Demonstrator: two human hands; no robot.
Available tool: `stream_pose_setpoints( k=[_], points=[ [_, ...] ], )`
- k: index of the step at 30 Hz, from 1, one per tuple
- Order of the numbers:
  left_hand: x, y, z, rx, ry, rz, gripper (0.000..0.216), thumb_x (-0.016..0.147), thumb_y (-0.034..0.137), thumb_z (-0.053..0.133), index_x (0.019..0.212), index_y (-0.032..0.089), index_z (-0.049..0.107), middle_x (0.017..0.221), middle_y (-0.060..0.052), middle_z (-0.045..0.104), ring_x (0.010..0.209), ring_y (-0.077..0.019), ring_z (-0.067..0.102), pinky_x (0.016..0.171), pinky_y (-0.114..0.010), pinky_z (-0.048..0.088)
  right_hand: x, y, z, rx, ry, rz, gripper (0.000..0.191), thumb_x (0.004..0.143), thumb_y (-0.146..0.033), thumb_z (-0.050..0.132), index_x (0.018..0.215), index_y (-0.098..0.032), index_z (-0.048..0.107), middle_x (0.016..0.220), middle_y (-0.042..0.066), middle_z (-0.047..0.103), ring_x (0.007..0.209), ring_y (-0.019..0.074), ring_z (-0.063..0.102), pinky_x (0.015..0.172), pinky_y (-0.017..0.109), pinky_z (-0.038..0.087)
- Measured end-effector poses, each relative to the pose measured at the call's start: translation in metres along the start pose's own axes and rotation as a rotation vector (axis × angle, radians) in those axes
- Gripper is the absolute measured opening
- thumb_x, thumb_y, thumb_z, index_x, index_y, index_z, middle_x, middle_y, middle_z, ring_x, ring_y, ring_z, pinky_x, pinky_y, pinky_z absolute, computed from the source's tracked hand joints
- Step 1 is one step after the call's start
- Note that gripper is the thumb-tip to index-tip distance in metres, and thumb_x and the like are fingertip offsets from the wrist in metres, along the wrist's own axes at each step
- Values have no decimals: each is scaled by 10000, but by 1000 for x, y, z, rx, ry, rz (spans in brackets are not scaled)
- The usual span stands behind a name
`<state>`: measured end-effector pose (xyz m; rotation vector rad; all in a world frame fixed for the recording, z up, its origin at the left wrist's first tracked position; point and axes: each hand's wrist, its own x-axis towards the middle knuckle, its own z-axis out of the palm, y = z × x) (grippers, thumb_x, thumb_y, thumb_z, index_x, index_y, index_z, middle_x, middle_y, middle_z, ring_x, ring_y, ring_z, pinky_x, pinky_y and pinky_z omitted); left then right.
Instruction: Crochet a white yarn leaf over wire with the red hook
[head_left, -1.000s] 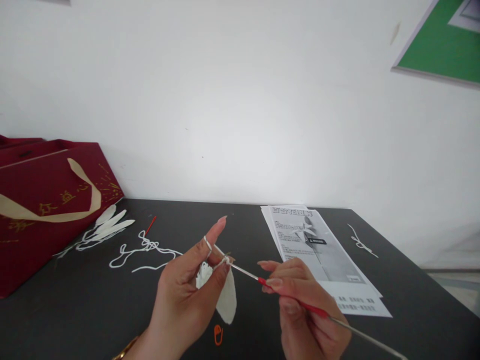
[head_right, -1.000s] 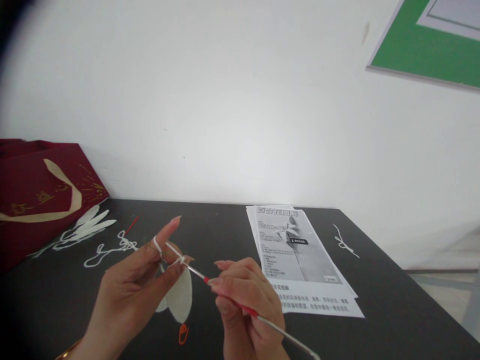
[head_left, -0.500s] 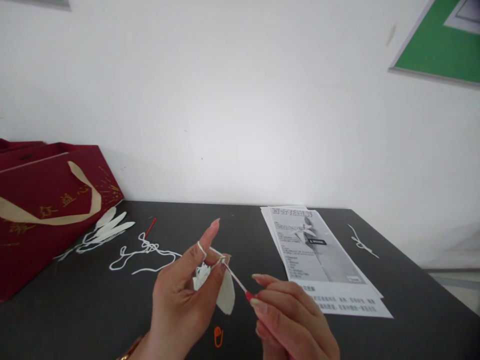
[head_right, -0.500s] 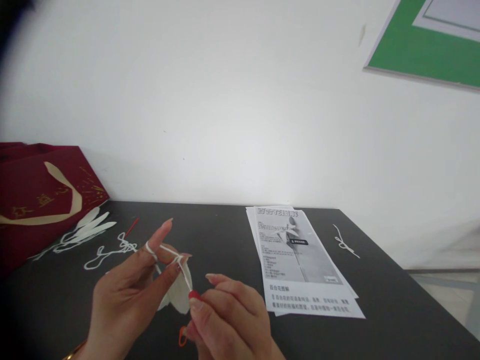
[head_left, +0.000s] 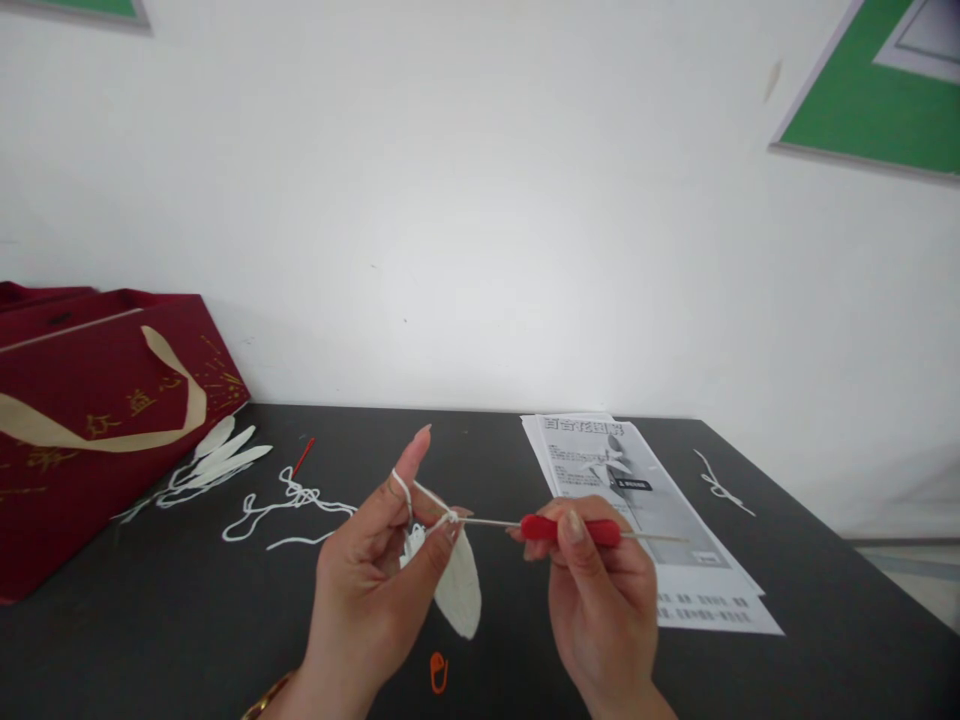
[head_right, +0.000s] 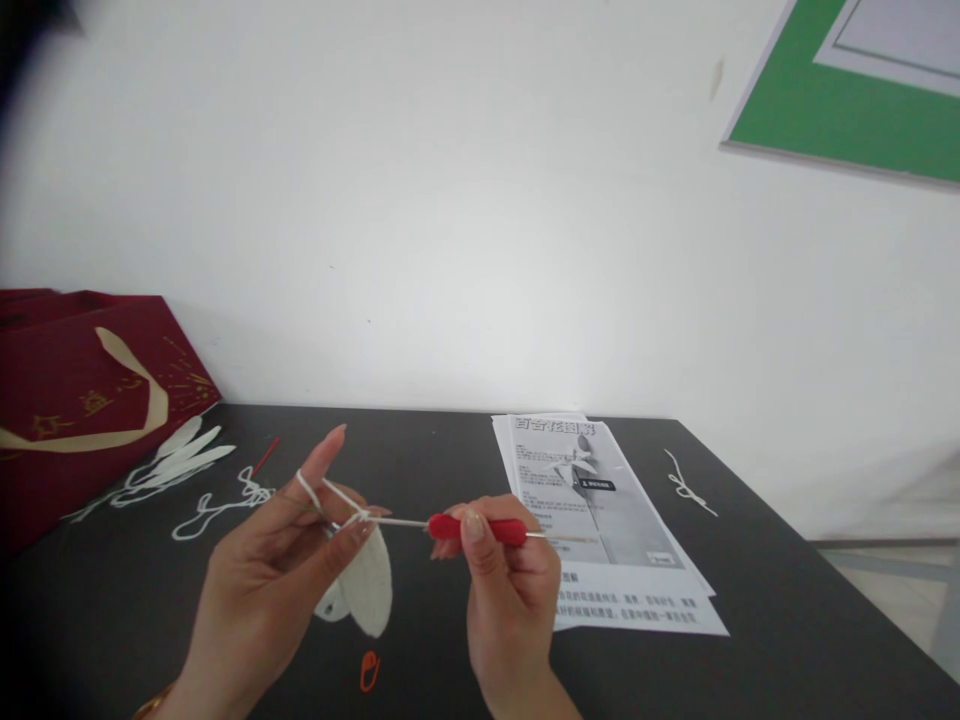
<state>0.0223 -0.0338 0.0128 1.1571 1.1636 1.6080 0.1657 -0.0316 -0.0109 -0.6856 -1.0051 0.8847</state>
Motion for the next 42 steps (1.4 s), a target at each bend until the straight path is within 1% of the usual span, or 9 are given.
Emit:
stream_pose_setpoints(
  k=[4, 11, 16, 20, 27, 31, 34, 37, 42],
  points=[
    [-1, 1, 1, -2, -1, -12, 588, 701, 216, 727, 1261, 272, 556, 689, 47, 614, 672, -111, 587, 792, -242, 473, -2, -1, -1, -61, -47, -104, 171, 894, -212, 538, 780, -198, 664, 670, -1, 607, 657, 131, 563, 636, 284, 438],
    [0, -5, -1, 11, -3, 33, 710, 694, 210, 725, 1349, 276, 456, 692, 32, 634, 626, -119, 589, 676, -234, 497, -6, -4, 0, -79, -126, -293, 176, 885, -135, 516, 927, -223, 663, 712, 8, 616, 680, 159, 576, 656, 340, 478],
    [-1, -3, 1, -36, 20, 6, 688, 696, 200, 725, 1333, 285, 480, 680, 43, 617, 638, -100, 550, 631, -187, 463, -2, -3, -2, -64, -127, -261, 180, 892, -126, 504, 897, -204, 666, 720, 8, 618, 664, 146, 569, 651, 327, 469],
    [-2, -1, 2, -44, 19, -9, 698, 688, 195, 728, 1337, 268, 481, 685, 34, 623, 630, -106, 550, 631, -204, 465, -1, -1, -4, -60, -140, -195, 166, 902, -151, 505, 875, -196, 663, 709, 4, 611, 666, 137, 558, 642, 305, 450],
    [0, -3, 1, -20, 7, 63, 595, 690, 172, 726, 1249, 298, 566, 673, 35, 637, 639, -108, 574, 647, -198, 461, -2, -2, -4, -50, -177, -246, 165, 892, -149, 516, 912, -200, 672, 730, 20, 626, 690, 158, 582, 640, 322, 465],
    [0, -3, 1, -52, -19, 51, 581, 680, 165, 734, 1227, 294, 587, 650, 42, 619, 630, -107, 562, 659, -207, 463, 2, -1, -1, 15, -111, -113, 138, 883, -205, 549, 814, -193, 669, 667, 6, 617, 640, 133, 576, 604, 270, 456],
    [-1, -3, 1, -126, -75, -43, 666, 683, 170, 735, 1300, 297, 521, 645, 39, 612, 585, -94, 525, 593, -198, 445, 2, 1, 5, 104, -68, 40, 143, 867, -236, 580, 760, -186, 661, 655, 0, 628, 605, 118, 587, 604, 251, 470],
    [0, -3, -1, -204, -208, -130, 724, 686, 179, 740, 1346, 296, 466, 640, 24, 610, 574, -97, 523, 540, -195, 417, 0, 2, 9, 162, -78, 131, 134, 849, -246, 609, 748, -178, 667, 668, -2, 641, 586, 103, 594, 595, 227, 470],
    [3, -1, -5, -337, -292, -299, 825, 704, 177, 734, 1416, 297, 335, 641, 32, 583, 579, -93, 511, 552, -204, 399, 1, 2, 8, 236, -47, 264, 158, 840, -279, 622, 726, -175, 654, 620, -8, 627, 565, 95, 572, 591, 216, 467]
  ],
)
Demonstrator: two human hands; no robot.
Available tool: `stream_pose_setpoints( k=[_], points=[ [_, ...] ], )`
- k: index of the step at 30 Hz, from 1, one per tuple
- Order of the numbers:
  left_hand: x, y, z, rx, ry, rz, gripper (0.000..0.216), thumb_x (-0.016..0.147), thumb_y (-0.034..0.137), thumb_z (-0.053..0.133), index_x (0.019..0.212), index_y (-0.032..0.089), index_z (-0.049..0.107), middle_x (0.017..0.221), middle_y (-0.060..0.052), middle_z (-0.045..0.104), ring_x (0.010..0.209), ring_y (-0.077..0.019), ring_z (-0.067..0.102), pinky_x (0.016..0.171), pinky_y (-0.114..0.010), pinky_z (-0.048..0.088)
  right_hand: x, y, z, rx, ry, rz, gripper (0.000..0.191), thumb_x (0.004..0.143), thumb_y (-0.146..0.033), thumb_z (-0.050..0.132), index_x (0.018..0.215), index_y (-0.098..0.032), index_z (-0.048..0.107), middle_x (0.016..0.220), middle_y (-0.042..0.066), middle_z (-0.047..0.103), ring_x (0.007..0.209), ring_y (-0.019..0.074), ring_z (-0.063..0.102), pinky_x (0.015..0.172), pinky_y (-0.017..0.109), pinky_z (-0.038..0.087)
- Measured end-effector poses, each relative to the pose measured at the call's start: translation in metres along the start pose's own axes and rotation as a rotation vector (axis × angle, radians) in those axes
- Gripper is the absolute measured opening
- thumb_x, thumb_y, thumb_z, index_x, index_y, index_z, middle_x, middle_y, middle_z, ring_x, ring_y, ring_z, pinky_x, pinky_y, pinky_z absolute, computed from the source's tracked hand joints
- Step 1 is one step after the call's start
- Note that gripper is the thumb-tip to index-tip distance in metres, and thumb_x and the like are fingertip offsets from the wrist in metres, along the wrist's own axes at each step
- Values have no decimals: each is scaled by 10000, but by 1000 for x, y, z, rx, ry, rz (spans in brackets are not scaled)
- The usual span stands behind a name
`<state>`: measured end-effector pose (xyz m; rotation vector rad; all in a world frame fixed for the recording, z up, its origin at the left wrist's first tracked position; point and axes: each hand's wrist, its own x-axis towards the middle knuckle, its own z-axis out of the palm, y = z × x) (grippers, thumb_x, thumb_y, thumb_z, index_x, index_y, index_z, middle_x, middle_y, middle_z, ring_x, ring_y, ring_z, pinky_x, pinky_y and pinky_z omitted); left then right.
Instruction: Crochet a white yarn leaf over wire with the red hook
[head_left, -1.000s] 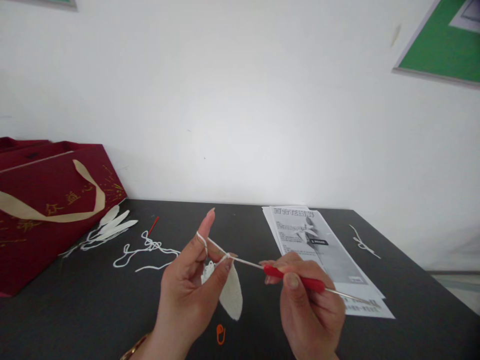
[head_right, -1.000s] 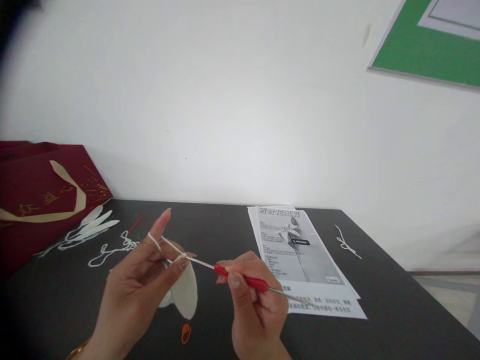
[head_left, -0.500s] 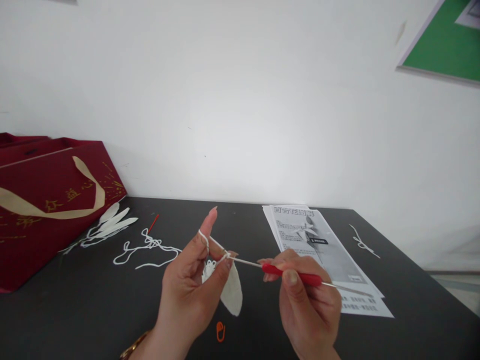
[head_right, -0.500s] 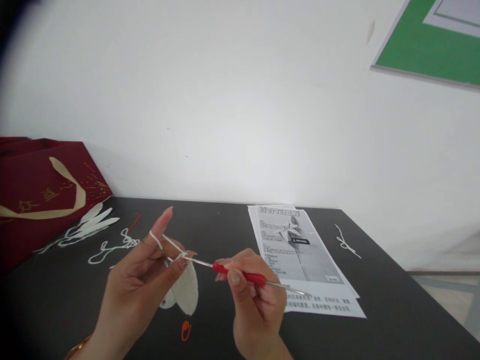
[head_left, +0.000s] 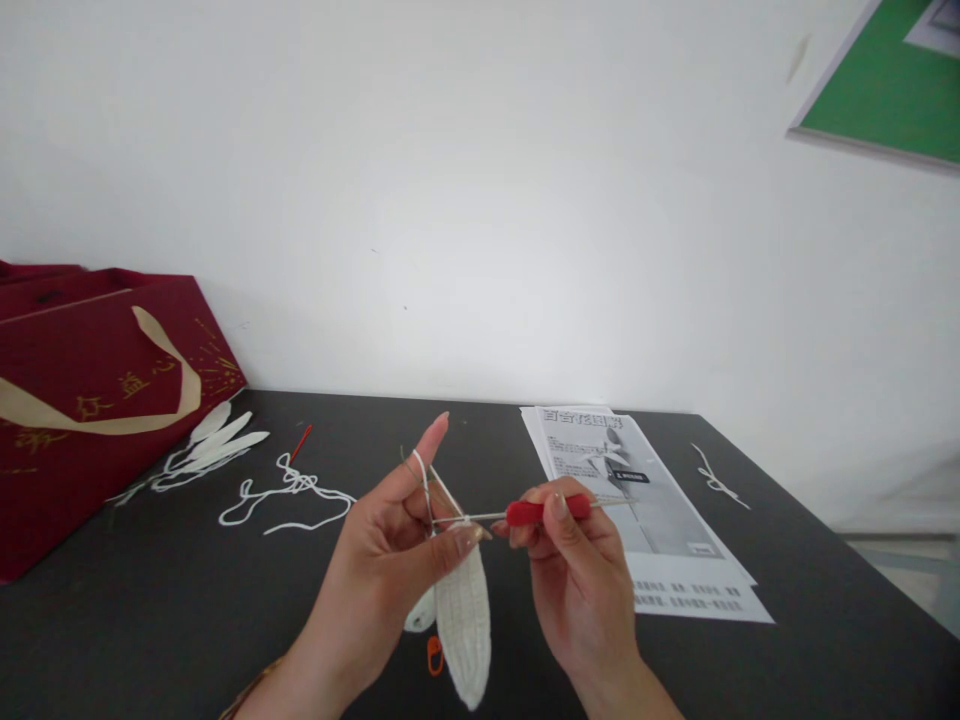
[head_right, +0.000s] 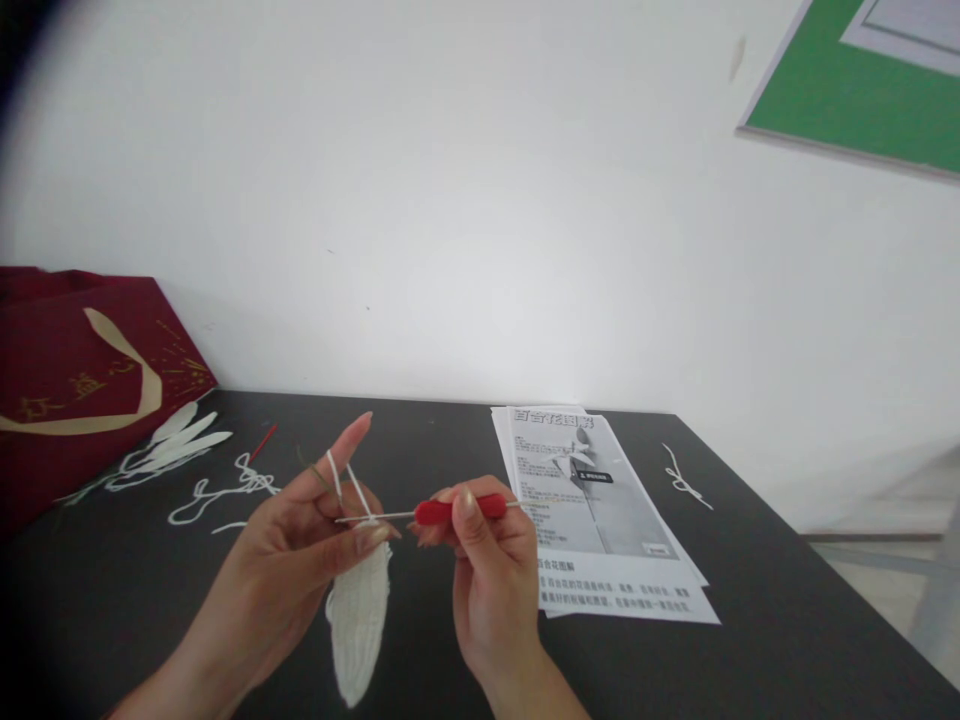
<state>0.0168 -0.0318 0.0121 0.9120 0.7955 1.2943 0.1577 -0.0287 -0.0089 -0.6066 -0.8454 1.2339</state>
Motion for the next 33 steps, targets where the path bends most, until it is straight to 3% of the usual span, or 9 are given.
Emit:
stream_pose_setpoints(
  k=[5, 12, 17, 27, 30, 33],
  points=[
    [-1, 3, -1, -22, -30, -46, 775, 705, 152, 732, 1381, 323, 396, 653, 39, 561, 598, -89, 505, 564, -201, 396, 5, -3, -4, 53, -38, 89, 171, 838, -278, 619, 705, -172, 638, 602, -11, 608, 552, 99, 569, 576, 220, 462],
    [-5, 1, 6, 154, 64, 94, 740, 690, 191, 738, 1361, 288, 443, 625, 34, 565, 577, -98, 504, 550, -197, 409, 6, -12, -12, -79, -134, -113, 145, 861, -250, 593, 755, -180, 663, 627, -7, 607, 587, 112, 569, 586, 248, 464],
    [-7, 2, 10, 236, 142, 154, 695, 678, 206, 739, 1326, 272, 496, 608, 31, 572, 540, -100, 484, 495, -190, 378, 5, -17, -14, -166, -206, -247, 134, 874, -200, 568, 810, -197, 685, 679, 1, 609, 620, 135, 576, 710, 364, 514],
    [-3, -5, -2, 312, 77, 238, 697, 723, 184, 706, 1357, 309, 444, 636, 26, 590, 572, -120, 516, 526, -208, 423, 1, -19, -15, -265, -196, -398, 138, 875, -201, 561, 851, -204, 697, 666, 19, 611, 656, 170, 582, 716, 415, 528],
    [-4, -3, 0, 316, 107, 252, 606, 710, 187, 714, 1280, 292, 536, 623, 20, 597, 557, -126, 516, 496, -211, 415, 0, -19, -15, -294, -196, -438, 137, 875, -195, 562, 873, -208, 699, 682, 23, 626, 660, 171, 588, 718, 414, 528],
    [-4, -1, 2, 335, 125, 260, 353, 699, 182, 718, 1044, 243, 679, 626, 3, 609, 565, -133, 525, 492, -219, 423, -2, -21, -15, -324, -191, -462, 131, 873, -211, 568, 877, -215, 699, 679, 23, 631, 651, 172, 592, 714, 417, 528]
  ],
)
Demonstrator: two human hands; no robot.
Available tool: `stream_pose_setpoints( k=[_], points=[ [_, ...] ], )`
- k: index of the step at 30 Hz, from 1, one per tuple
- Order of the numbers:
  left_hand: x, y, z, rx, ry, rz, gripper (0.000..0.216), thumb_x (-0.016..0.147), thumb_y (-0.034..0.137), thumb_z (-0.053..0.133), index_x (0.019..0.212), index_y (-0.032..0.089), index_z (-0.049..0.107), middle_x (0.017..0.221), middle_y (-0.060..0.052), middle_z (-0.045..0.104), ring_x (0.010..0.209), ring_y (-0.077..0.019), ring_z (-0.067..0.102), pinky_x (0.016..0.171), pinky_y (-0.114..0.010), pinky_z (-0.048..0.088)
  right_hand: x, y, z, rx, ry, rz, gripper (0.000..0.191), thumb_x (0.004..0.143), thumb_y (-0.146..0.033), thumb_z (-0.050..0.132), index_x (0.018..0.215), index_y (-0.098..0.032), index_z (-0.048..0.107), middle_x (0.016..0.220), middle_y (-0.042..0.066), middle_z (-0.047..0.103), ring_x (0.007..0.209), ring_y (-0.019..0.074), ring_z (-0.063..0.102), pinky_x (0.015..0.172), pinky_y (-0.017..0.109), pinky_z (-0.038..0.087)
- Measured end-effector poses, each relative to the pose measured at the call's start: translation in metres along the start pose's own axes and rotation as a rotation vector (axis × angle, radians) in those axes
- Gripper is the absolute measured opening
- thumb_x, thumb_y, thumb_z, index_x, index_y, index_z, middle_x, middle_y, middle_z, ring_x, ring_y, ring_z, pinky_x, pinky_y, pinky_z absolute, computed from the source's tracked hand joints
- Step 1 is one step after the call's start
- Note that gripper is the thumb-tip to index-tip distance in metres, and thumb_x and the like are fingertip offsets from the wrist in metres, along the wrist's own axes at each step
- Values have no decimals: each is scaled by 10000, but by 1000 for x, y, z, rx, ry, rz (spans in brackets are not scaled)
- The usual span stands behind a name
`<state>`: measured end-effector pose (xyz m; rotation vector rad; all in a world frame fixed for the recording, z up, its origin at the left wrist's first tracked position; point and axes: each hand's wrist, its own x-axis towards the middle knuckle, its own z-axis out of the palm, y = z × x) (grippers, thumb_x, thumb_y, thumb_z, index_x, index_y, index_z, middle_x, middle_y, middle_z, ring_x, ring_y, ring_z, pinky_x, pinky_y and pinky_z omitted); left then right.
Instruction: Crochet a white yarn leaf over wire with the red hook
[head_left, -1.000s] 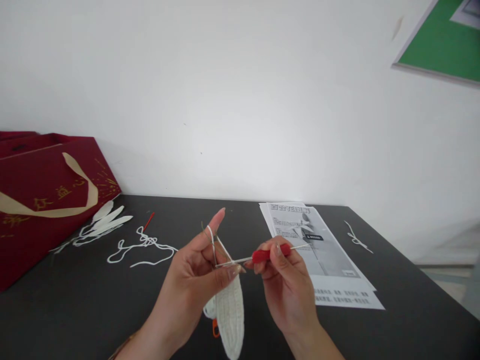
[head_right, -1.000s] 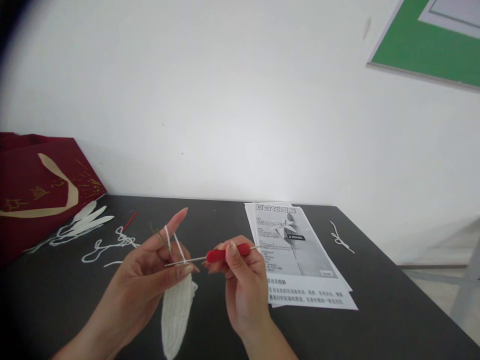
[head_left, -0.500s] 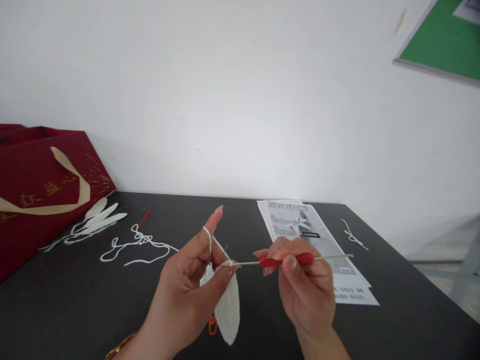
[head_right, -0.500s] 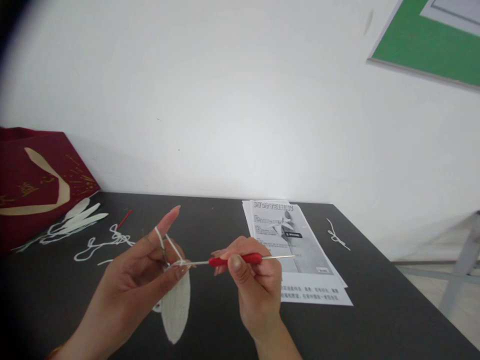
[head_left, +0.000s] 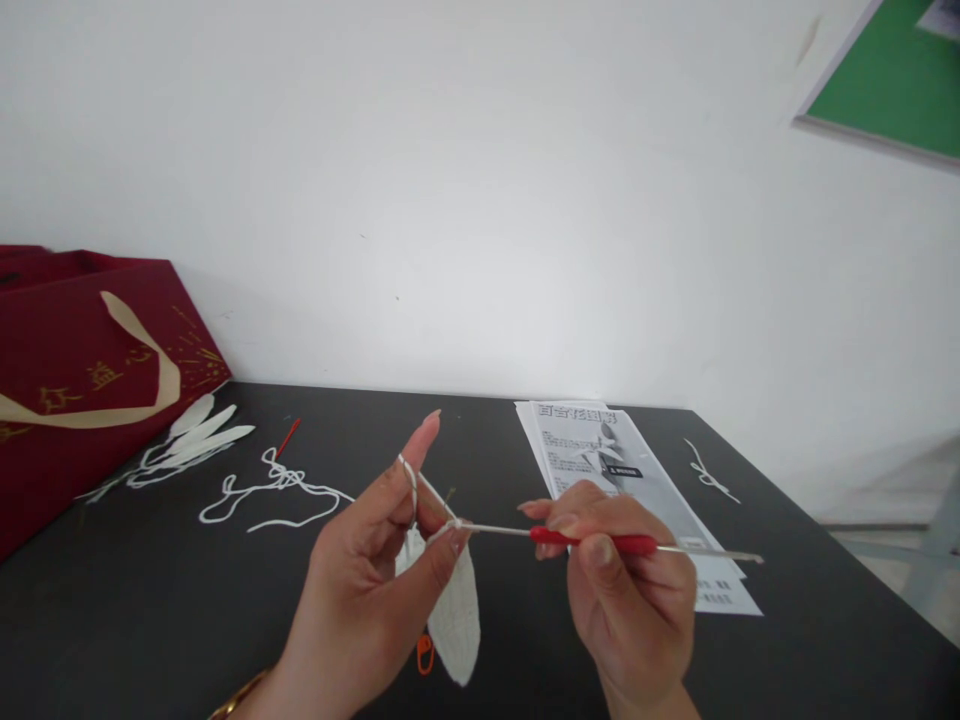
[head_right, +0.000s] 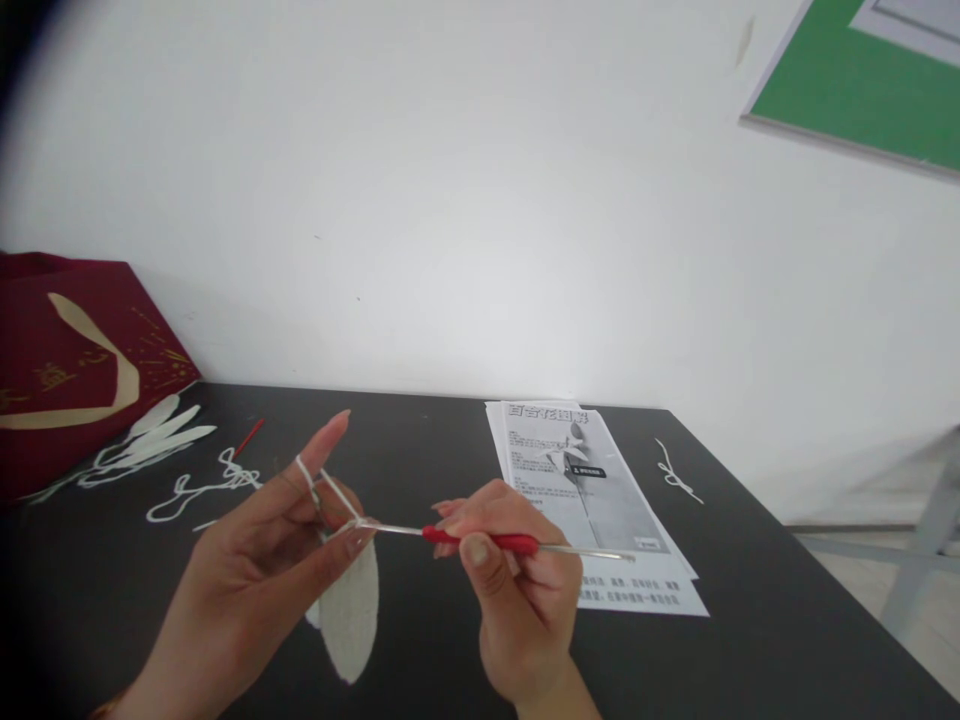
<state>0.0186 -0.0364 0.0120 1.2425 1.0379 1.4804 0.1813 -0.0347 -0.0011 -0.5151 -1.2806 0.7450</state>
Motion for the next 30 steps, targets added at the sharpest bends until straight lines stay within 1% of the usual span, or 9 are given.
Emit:
stream_pose_setpoints(
  k=[2, 4, 10, 13, 16, 19, 23, 27, 30],
  points=[
    [0, 1, 0, 8, 14, 2, 205, 690, 179, 721, 889, 225, 706, 635, -7, 617, 582, -138, 541, 496, -220, 433, 0, -1, 0, -23, -4, -13, 127, 871, -227, 572, 876, -217, 699, 674, 24, 633, 642, 173, 594, 713, 419, 527],
    [0, 1, 1, 11, 36, 10, 179, 681, 175, 725, 852, 226, 704, 630, -4, 614, 583, -137, 550, 494, -217, 438, 0, -2, 0, -45, -6, -18, 127, 870, -243, 575, 874, -221, 700, 670, 26, 635, 635, 174, 594, 714, 423, 527],
    [-1, 5, 3, -3, 70, -19, 510, 651, 181, 746, 1140, 267, 630, 614, 23, 599, 557, -128, 536, 504, -216, 441, 1, 0, 0, -32, 13, -12, 126, 867, -232, 575, 868, -228, 701, 651, 23, 625, 631, 179, 591, 689, 424, 537],
    [-2, 6, 6, -18, 96, -29, 512, 658, 186, 740, 1150, 270, 627, 615, 23, 594, 559, -129, 532, 513, -222, 432, 0, 0, 0, -45, 0, -19, 132, 873, -229, 567, 877, -219, 698, 677, 27, 632, 639, 176, 591, 705, 427, 533],
    [-2, 5, 7, -25, 116, -17, 444, 655, 196, 744, 1087, 259, 664, 610, 10, 600, 573, -153, 560, 510, -236, 417, -3, -1, 0, -84, -3, -44, 131, 876, -230, 561, 886, -219, 692, 682, 27, 639, 647, 180, 594, 731, 449, 533],
    [-1, 4, 7, -12, 153, 6, 382, 643, 195, 754, 1017, 248, 696, 622, -5, 621, 613, -187, 601, 521, -247, 410, -7, -1, 1, -162, -19, -112, 137, 873, -216, 555, 911, -219, 687, 704, 36, 662, 669, 194, 609, 742, 484, 541],
    [-1, 1, 7, 24, 207, 36, 472, 653, 182, 749, 1106, 279, 661, 635, 19, 641, 586, -161, 585, 577, -260, 447, -13, -2, 4, -322, -39, -261, 176, 867, -198, 541, 972, -215, 682, 728, 52, 692, 678, 212, 639, 686, 476, 566],
    [-2, -5, 5, 73, 220, 74, 606, 667, 147, 739, 1229, 312, 583, 685, 43, 662, 635, -139, 597, 737, -277, 485, -17, -2, 5, -526, -134, -400, 253, 837, -155, 564, 1068, -222, 644, 744, 53, 722, 703, 224, 675, 612, 409, 587],
    [-3, -11, 6, 85, 203, 125, 620, 674, 137, 734, 1246, 311, 572, 681, 55, 661, 655, -134, 613, 790, -284, 491, -18, -2, 3, -668, -256, -460, 387, 791, -92, 585, 1161, -209, 586, 834, 58, 746, 786, 232, 696, 639, 383, 602]
  ],
)
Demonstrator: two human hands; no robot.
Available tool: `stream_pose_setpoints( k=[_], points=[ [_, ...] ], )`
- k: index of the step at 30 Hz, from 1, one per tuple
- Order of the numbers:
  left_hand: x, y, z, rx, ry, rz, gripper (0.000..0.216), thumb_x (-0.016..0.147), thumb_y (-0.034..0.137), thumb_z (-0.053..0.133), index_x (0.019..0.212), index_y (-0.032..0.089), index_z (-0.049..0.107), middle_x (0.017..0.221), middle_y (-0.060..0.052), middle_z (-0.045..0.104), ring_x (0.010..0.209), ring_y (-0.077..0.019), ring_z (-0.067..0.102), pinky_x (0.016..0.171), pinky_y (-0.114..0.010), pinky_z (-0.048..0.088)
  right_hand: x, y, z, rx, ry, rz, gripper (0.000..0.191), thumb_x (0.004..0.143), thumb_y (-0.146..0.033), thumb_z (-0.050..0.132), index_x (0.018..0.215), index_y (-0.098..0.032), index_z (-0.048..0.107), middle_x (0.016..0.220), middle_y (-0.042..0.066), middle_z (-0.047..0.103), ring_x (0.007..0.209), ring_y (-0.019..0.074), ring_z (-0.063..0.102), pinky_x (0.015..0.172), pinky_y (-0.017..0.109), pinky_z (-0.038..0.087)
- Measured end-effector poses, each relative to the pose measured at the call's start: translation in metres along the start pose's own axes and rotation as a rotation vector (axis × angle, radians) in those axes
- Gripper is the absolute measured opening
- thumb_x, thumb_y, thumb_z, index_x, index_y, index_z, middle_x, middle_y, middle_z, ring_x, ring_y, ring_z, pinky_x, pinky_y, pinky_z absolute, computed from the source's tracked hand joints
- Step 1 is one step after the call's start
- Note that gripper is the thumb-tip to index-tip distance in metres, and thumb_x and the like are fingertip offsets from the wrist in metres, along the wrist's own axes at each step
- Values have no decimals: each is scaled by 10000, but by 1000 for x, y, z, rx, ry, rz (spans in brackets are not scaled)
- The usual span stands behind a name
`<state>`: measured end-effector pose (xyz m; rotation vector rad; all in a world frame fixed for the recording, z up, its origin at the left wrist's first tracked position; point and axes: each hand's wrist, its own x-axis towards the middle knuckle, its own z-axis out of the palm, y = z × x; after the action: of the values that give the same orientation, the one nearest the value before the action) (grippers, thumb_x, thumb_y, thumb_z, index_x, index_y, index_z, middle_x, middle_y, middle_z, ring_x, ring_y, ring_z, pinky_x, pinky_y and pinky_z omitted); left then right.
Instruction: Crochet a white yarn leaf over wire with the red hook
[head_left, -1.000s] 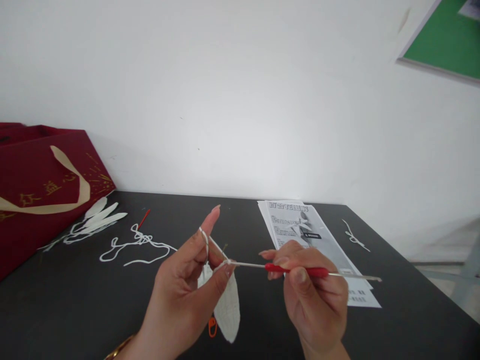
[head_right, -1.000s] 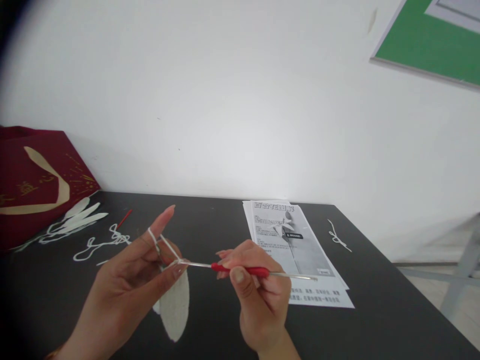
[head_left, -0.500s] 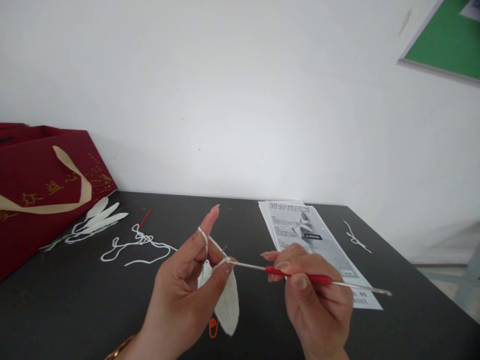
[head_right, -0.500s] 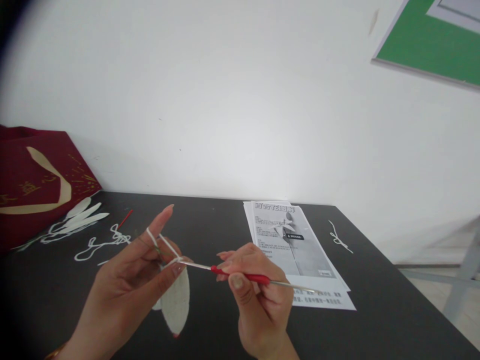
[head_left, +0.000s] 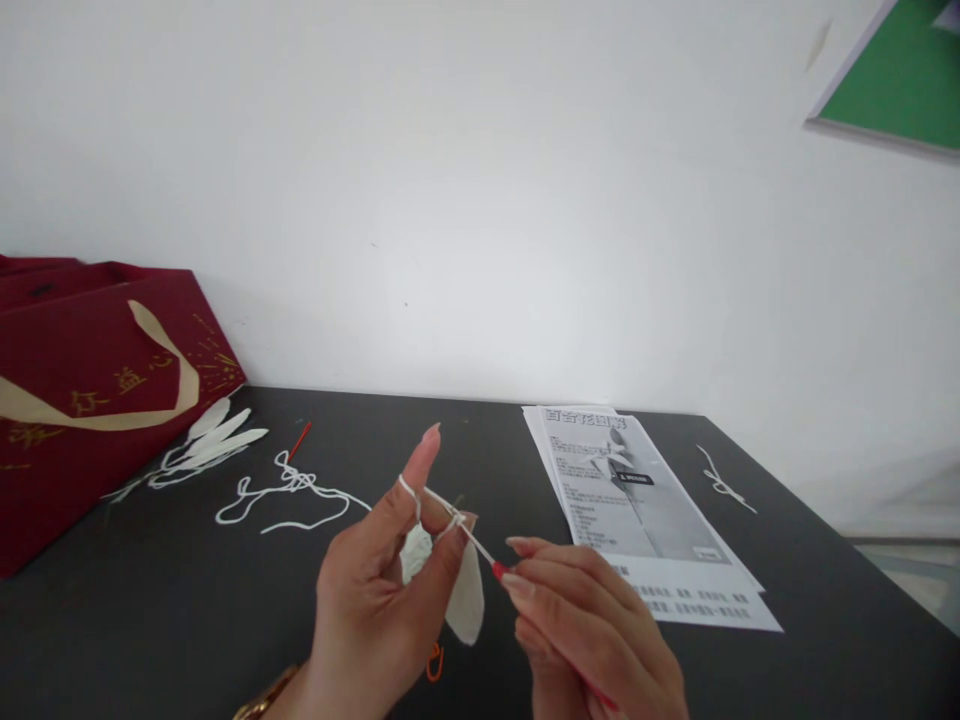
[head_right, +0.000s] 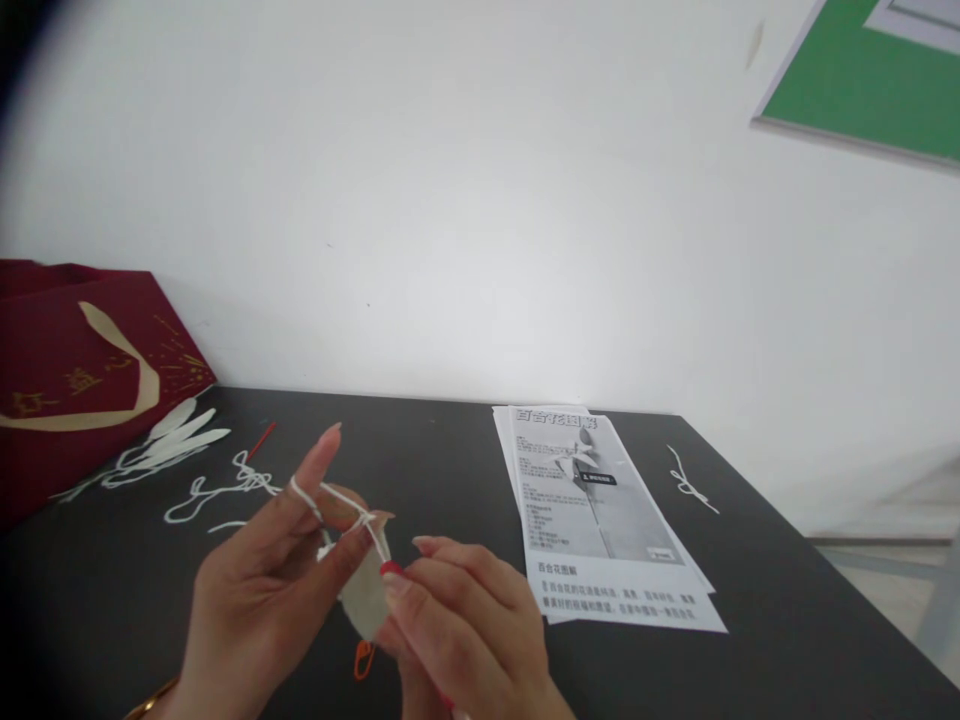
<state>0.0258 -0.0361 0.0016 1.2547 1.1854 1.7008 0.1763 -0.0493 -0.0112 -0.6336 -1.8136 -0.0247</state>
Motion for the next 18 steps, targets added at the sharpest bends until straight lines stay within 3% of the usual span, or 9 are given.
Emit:
stream_pose_setpoints(
  k=[3, 8, 11, 15, 18],
  points=[
    [-1, 0, 3, -44, 57, -7, 647, 670, 154, 745, 1271, 299, 555, 644, 57, 654, 654, -151, 628, 744, -284, 514, -1, 1, -1, -26, -86, -51, 487, 747, -18, 584, 1208, -167, 540, 935, 80, 740, 858, 226, 696, 725, 382, 603],
    [-1, 4, 7, -134, 70, -63, 689, 678, 170, 746, 1315, 272, 503, 657, 58, 664, 664, -129, 628, 737, -265, 528, 0, 2, -2, -13, -107, -70, 551, 730, 17, 589, 1248, -152, 507, 1005, 95, 725, 934, 227, 674, 793, 405, 584],
    [1, 5, 6, -204, 36, -122, 711, 694, 176, 736, 1345, 260, 463, 674, 53, 667, 697, -124, 647, 740, -244, 522, 6, 3, -1, 65, -73, -56, 547, 721, 32, 597, 1226, -169, 534, 960, 94, 731, 872, 217, 678, 727, 385, 589],
    [6, 5, 4, -367, -15, -249, 800, 687, 174, 742, 1395, 256, 378, 671, 52, 664, 741, -141, 670, 737, -246, 514, 13, 6, 3, 213, 1, 104, 458, 737, 41, 577, 1113, -215, 622, 874, 72, 726, 746, 192, 666, 607, 340, 575],
    [10, 7, 3, -483, -37, -365, 850, 650, 155, 767, 1398, 223, 371, 633, 49, 656, 720, -148, 673, 675, -227, 511, 10, 10, 3, 169, -62, 11, 470, 755, 17, 571, 1168, -205, 603, 957, 90, 720, 821, 207, 668, 653, 353, 588]
  ],
)
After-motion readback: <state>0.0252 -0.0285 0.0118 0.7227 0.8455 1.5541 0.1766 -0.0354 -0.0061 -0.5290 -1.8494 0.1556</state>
